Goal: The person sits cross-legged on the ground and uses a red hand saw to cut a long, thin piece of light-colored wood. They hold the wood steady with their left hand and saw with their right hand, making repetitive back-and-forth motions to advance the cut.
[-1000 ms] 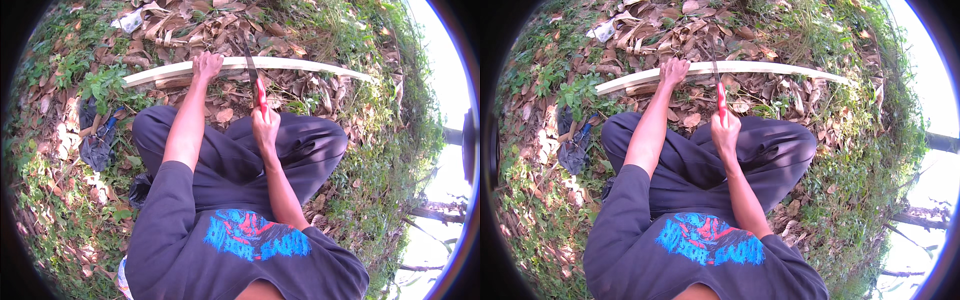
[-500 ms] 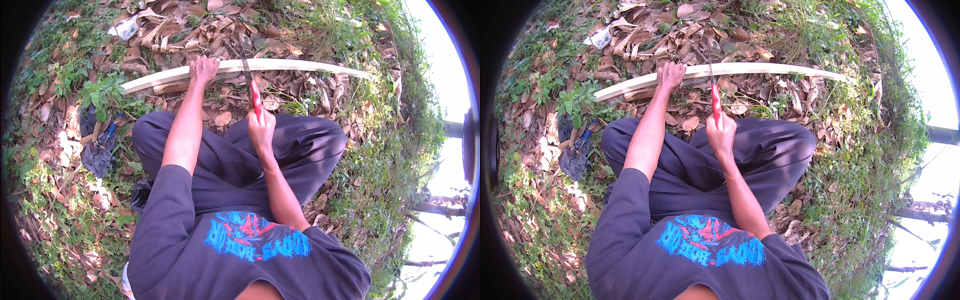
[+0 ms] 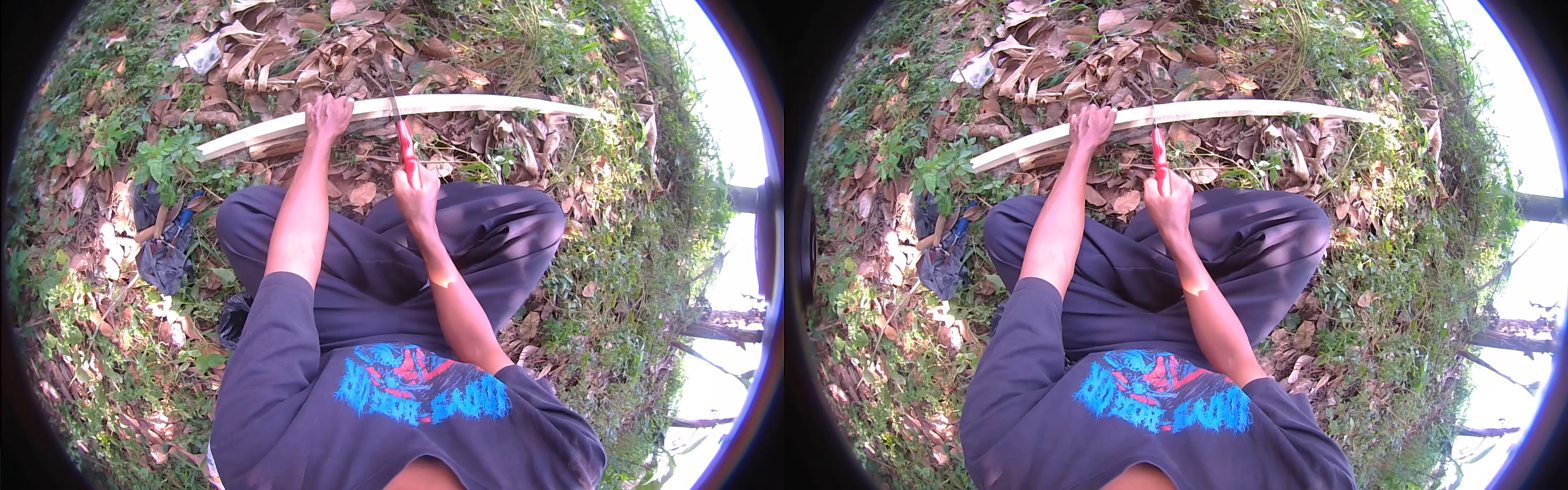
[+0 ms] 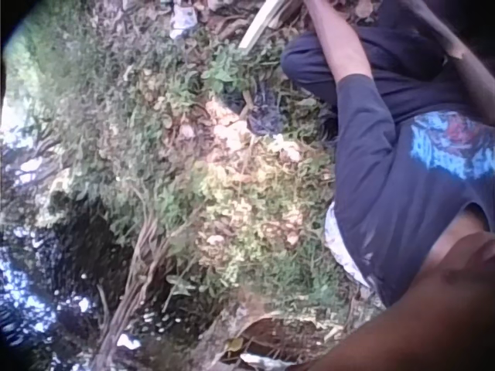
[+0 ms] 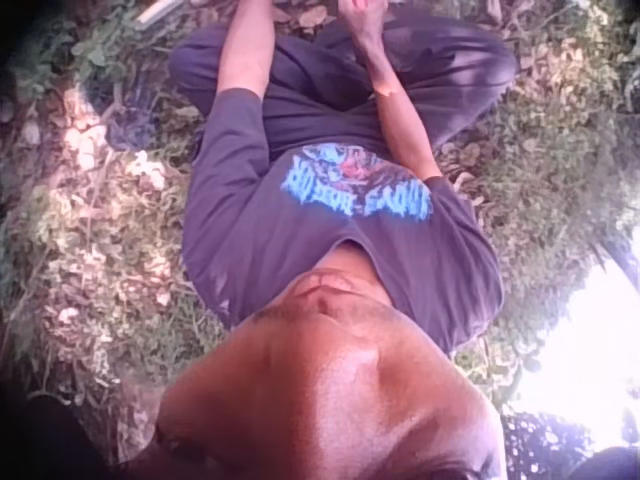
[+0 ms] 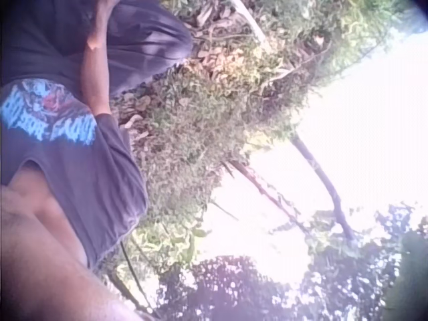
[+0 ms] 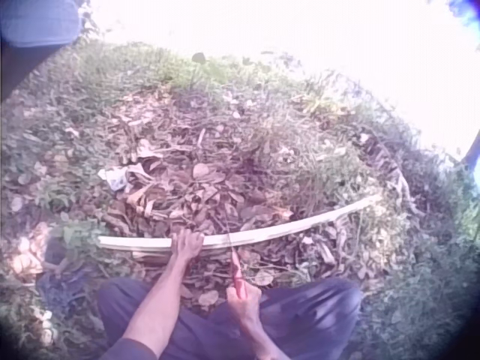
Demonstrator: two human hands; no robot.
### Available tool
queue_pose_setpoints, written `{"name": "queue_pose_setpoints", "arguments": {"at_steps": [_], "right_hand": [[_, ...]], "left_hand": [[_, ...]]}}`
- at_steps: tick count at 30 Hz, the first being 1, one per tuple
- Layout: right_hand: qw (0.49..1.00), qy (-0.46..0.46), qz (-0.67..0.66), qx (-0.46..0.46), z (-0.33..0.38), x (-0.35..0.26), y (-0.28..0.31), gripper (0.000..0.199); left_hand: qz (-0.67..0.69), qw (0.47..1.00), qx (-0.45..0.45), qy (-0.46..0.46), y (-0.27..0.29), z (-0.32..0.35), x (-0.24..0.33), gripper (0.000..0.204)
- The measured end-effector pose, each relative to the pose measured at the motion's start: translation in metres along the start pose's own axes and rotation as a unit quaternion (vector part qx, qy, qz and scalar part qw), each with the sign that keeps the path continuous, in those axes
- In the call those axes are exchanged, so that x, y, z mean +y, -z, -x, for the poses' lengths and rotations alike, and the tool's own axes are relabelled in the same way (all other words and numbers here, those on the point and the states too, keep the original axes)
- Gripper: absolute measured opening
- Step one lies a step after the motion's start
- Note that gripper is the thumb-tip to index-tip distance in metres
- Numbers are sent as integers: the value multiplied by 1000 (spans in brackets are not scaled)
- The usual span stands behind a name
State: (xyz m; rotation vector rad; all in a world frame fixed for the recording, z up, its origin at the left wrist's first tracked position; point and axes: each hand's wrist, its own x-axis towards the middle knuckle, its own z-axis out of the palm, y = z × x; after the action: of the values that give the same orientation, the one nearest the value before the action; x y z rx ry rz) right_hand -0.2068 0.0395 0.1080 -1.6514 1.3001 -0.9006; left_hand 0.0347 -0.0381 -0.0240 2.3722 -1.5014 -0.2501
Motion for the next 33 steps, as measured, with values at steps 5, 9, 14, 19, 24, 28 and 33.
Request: {"name": "queue_pose_setpoints", "arguments": {"at_steps": [5,9,14,19,24,28,33], "right_hand": [[997,-21,-68,-18,92,14,43,11],[994,-43,-99,-9,39,5,18,12],[996,-6,-85,8,-29,31,4,18],[977,-97,-186,-43,35,26,37,12],[940,-129,-303,-89,59,6,66,4],[949,-64,-277,-138,43,-21,71,14],[967,-102,-223,-74,47,-13,73,14]], "left_hand": [[17,1000,9,-18,11,6,12,38],[8,999,33,-3,-1,0,-16,39],[-15,999,-16,-26,20,-1,17,40],[-5,1000,2,-16,16,-1,6,38],[-6,999,23,-32,10,3,4,38],[-4,1000,-3,-28,14,0,5,38],[5,999,4,-36,13,2,5,38]]}}
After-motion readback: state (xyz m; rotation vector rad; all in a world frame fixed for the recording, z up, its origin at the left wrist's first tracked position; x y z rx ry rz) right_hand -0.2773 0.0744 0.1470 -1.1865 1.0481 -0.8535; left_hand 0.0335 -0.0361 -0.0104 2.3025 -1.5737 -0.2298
